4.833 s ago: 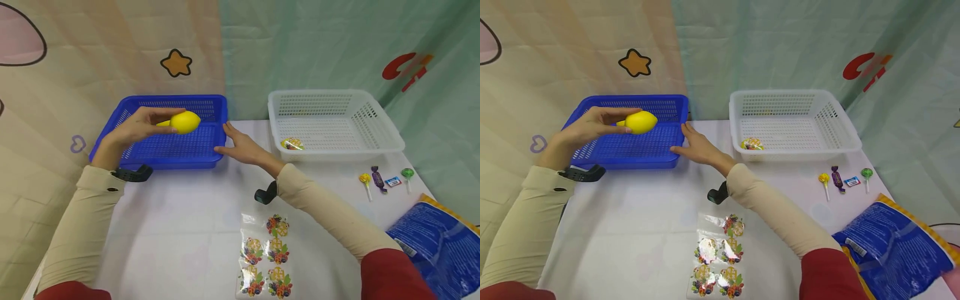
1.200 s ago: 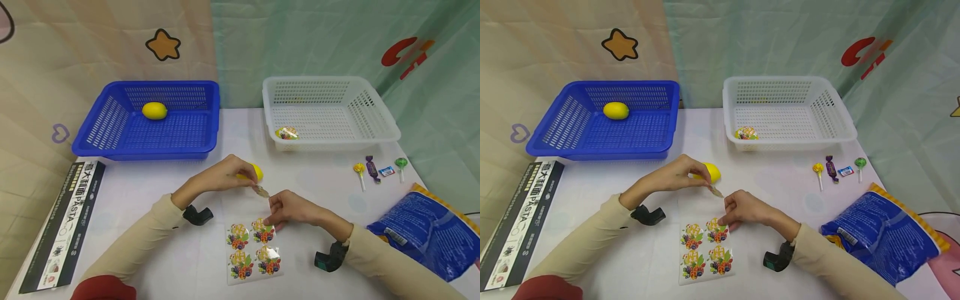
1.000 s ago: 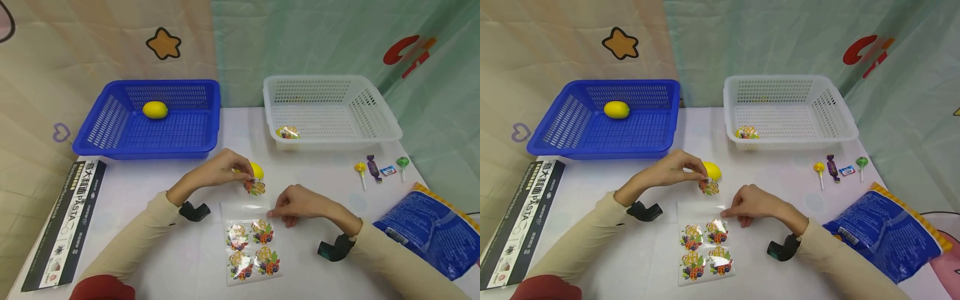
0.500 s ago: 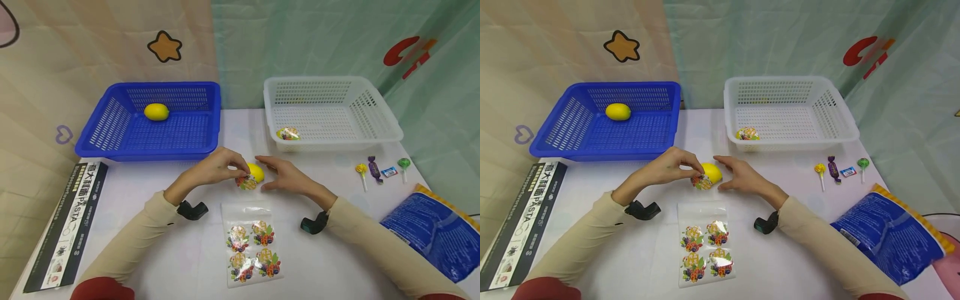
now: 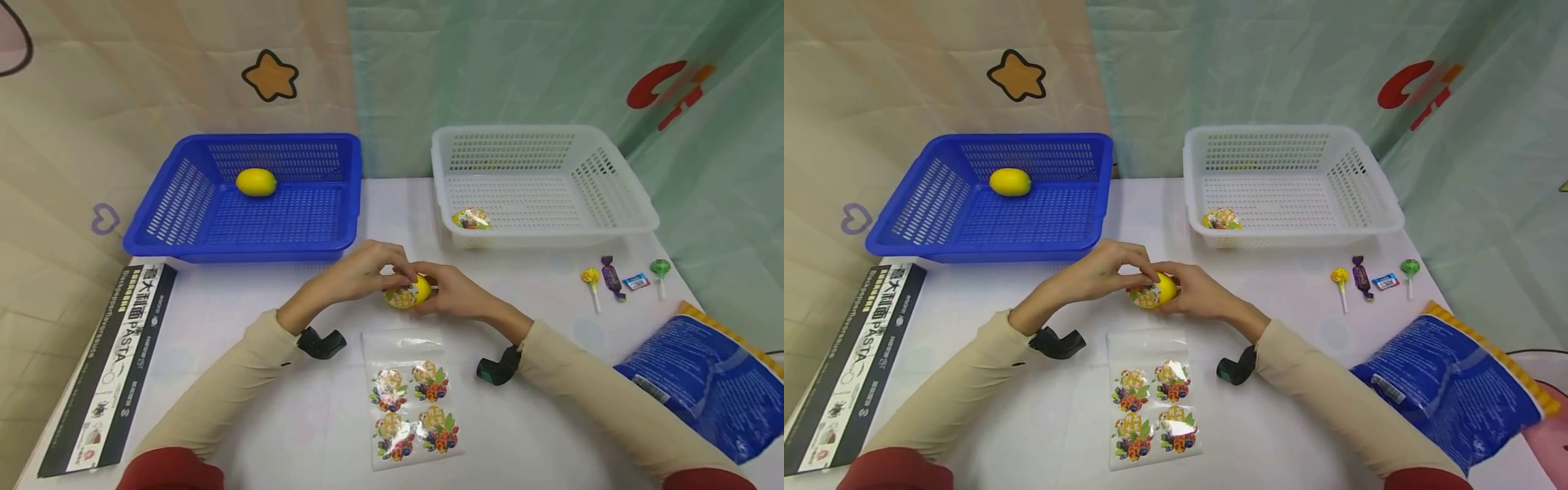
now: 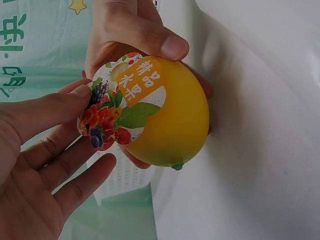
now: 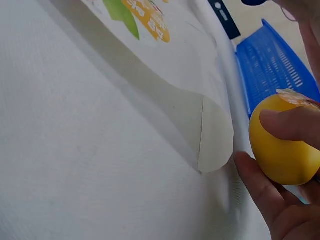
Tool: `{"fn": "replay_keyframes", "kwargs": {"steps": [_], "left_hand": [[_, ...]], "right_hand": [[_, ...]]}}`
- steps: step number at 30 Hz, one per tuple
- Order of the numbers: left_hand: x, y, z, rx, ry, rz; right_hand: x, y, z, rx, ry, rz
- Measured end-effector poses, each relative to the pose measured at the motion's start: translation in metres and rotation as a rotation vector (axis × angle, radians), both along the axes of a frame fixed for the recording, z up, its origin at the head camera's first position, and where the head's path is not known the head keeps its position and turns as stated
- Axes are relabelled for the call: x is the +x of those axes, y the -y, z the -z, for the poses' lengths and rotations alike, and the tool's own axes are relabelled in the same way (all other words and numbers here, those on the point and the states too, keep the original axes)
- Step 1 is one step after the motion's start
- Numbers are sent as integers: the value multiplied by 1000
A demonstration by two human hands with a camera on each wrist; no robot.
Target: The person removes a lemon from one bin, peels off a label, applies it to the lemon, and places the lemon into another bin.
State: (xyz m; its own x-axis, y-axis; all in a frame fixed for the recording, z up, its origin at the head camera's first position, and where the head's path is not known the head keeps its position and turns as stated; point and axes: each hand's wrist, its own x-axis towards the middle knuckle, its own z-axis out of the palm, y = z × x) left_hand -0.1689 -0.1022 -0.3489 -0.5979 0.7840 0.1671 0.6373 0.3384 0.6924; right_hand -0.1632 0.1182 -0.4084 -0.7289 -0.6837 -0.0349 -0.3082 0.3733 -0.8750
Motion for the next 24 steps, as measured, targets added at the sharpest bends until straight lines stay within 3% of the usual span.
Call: {"fn": "replay_keyframes", "kwargs": {"steps": [7, 20, 22, 24], "left_hand": [[1, -6, 0, 21, -15, 14], [4, -9, -2, 51, -38, 9], [4, -7, -4, 101, -66, -20], [5, -4, -7, 153, -140, -43]], "right_hand": [[4, -1, -5, -100, 99, -5], [13, 0, -5, -105, 106, 15], [13, 0, -5, -92, 89, 26], [13, -1, -5, -81, 88, 39]]}}
